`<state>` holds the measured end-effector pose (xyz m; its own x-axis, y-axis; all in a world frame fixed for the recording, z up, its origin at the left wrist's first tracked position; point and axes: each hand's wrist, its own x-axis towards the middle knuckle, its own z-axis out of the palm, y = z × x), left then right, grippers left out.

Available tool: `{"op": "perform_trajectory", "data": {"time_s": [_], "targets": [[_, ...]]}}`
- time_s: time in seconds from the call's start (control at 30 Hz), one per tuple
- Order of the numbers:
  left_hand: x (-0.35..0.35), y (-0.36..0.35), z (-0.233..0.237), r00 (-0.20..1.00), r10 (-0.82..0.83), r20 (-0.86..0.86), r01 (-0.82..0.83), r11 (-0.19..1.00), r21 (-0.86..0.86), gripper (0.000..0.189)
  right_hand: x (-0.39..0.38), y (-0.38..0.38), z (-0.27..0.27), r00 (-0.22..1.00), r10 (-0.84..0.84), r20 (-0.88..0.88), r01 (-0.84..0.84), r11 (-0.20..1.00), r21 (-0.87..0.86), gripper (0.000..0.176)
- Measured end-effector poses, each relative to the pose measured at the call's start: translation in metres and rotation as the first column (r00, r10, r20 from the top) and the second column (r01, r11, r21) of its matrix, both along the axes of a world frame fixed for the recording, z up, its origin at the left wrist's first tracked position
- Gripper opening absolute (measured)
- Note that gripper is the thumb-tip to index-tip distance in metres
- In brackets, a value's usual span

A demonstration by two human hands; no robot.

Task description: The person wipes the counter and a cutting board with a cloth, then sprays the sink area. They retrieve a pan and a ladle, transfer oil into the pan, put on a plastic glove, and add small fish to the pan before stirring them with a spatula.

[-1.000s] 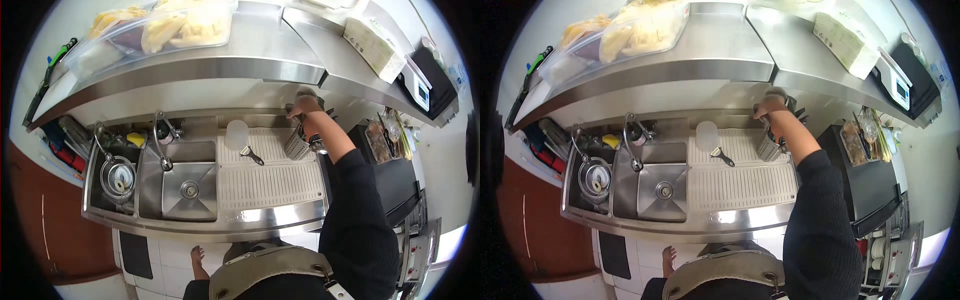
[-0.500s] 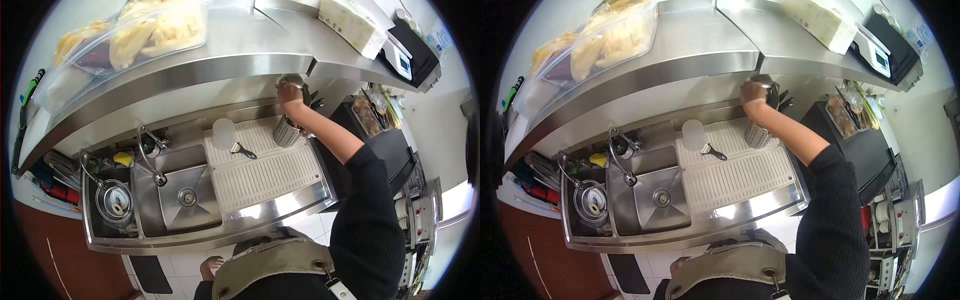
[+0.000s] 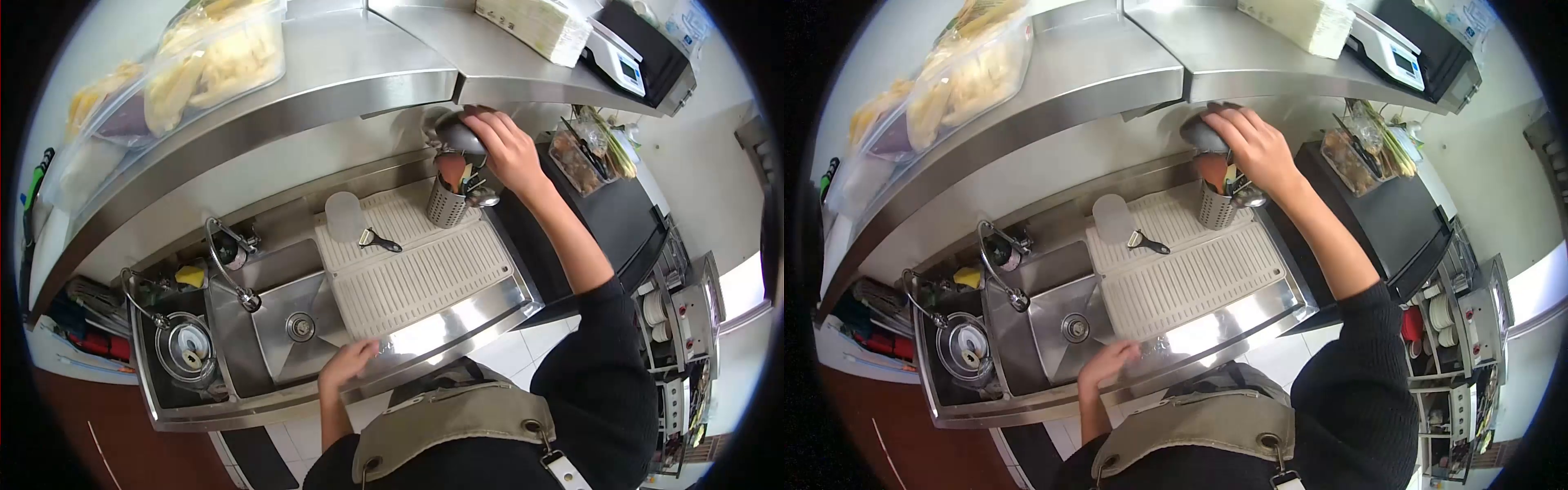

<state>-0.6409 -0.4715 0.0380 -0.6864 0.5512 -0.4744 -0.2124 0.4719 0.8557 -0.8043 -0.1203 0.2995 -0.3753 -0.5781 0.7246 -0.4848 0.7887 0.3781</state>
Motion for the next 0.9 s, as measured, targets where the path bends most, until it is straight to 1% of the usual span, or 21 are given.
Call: {"op": "perform_trajectory", "data": {"time_s": [0.03, 0.07, 0.1, 0.13, 0.2, 0.27, 0.33, 0.37, 0.4, 0.43, 0.47, 0.5, 0.53, 0.57, 0.63, 0.67, 0.7, 0.77, 0.83, 0.87, 0.9], "targets": [[-0.008, 0.013, 0.010, 0.985, 0.105, -0.138, -0.097, 0.993, 0.064, 0.039, 0.019, 0.000, 0.007, 0.995, 0.067, -0.072, -0.066, 0.998, 0.015, 0.038], [-0.015, 0.024, 0.015, 0.984, 0.100, -0.150, -0.091, 0.994, 0.062, 0.039, 0.040, 0.004, 0.011, 0.990, 0.094, -0.104, -0.095, 0.996, -0.001, 0.038], [-0.024, 0.036, 0.018, 0.957, 0.220, -0.188, -0.180, 0.961, 0.210, 0.038, 0.061, 0.009, 0.015, 0.982, 0.121, -0.142, -0.124, 0.992, -0.013, 0.037], [-0.034, 0.048, 0.022, 0.918, 0.339, -0.206, -0.252, 0.898, 0.360, 0.037, 0.082, 0.014, 0.016, 0.976, 0.130, -0.178, -0.147, 0.985, -0.088, 0.032], [-0.048, 0.069, 0.022, 0.931, 0.320, -0.175, -0.223, 0.879, 0.422, 0.040, 0.112, 0.026, 0.013, 0.946, 0.063, -0.317, -0.161, 0.942, -0.295, 0.030], [-0.051, 0.096, 0.031, 0.953, 0.273, -0.131, -0.183, 0.864, 0.468, 0.044, 0.146, 0.029, 0.007, 0.973, -0.107, -0.203, -0.064, 0.722, -0.689, 0.029], [-0.047, 0.136, 0.061, 0.966, 0.217, -0.141, -0.083, 0.776, 0.625, 0.053, 0.175, 0.041, -0.008, 0.992, -0.114, 0.045, 0.082, 0.353, -0.932, 0.029], [-0.042, 0.157, 0.075, 0.972, 0.185, -0.144, -0.058, 0.783, 0.619, 0.053, 0.190, 0.046, -0.015, 0.976, -0.175, 0.133, 0.183, 0.314, -0.932, 0.030], [-0.036, 0.181, 0.090, 0.968, 0.204, -0.143, -0.035, 0.679, 0.733, 0.054, 0.206, 0.061, -0.036, 0.928, -0.280, 0.247, 0.324, 0.272, -0.906, 0.031], [-0.029, 0.201, 0.100, 0.966, 0.221, -0.136, -0.011, 0.558, 0.830, 0.056, 0.221, 0.076, -0.060, 0.936, -0.188, 0.296, 0.326, 0.151, -0.933, 0.030], [-0.023, 0.219, 0.107, 0.972, 0.183, -0.145, 0.017, 0.563, 0.826, 0.056, 0.238, 0.083, -0.080, 0.933, -0.082, 0.351, 0.351, -0.023, -0.936, 0.031], [-0.016, 0.238, 0.112, 0.964, 0.238, -0.114, -0.019, 0.492, 0.870, 0.060, 0.257, 0.086, -0.093, 0.893, -0.069, 0.445, 0.438, -0.096, -0.894, 0.034], [-0.008, 0.258, 0.118, 0.955, 0.289, -0.072, -0.057, 0.416, 0.908, 0.064, 0.272, 0.088, -0.100, 0.914, -0.041, 0.404, 0.403, -0.035, -0.914, 0.037], [0.001, 0.281, 0.125, 0.929, 0.370, -0.023, -0.129, 0.379, 0.917, 0.055, 0.293, 0.092, -0.107, 0.871, -0.029, 0.491, 0.489, -0.043, -0.871, 0.039], [0.020, 0.319, 0.127, 0.949, 0.311, -0.049, -0.079, 0.386, 0.919, 0.047, 0.334, 0.106, -0.115, 0.816, 0.181, 0.550, 0.577, -0.179, -0.797, 0.044], [0.029, 0.336, 0.128, 0.949, 0.306, -0.070, -0.057, 0.387, 0.920, 0.041, 0.353, 0.117, -0.126, 0.821, 0.163, 0.547, 0.564, -0.092, -0.821, 0.044], [0.041, 0.355, 0.135, 0.967, 0.241, -0.081, -0.015, 0.375, 0.927, 0.030, 0.373, 0.126, -0.136, 0.824, 0.206, 0.528, 0.558, -0.132, -0.819, 0.044], [0.070, 0.399, 0.139, 0.979, 0.099, -0.180, 0.131, 0.375, 0.918, 0.028, 0.416, 0.153, -0.146, 0.805, 0.281, 0.523, 0.574, -0.144, -0.806, 0.044], [0.107, 0.452, 0.144, 0.984, -0.055, -0.170, 0.179, 0.357, 0.917, 0.024, 0.461, 0.185, -0.147, 0.837, 0.353, 0.418, 0.541, -0.416, -0.731, 0.047], [0.126, 0.480, 0.142, 0.979, -0.125, -0.162, 0.197, 0.362, 0.911, 0.022, 0.488, 0.209, -0.156, 0.828, 0.370, 0.420, 0.552, -0.411, -0.725, 0.047], [0.144, 0.505, 0.139, 0.961, -0.217, -0.174, 0.244, 0.361, 0.900, 0.019, 0.520, 0.235, -0.167, 0.748, 0.331, 0.576, 0.661, -0.287, -0.693, 0.048]]}}
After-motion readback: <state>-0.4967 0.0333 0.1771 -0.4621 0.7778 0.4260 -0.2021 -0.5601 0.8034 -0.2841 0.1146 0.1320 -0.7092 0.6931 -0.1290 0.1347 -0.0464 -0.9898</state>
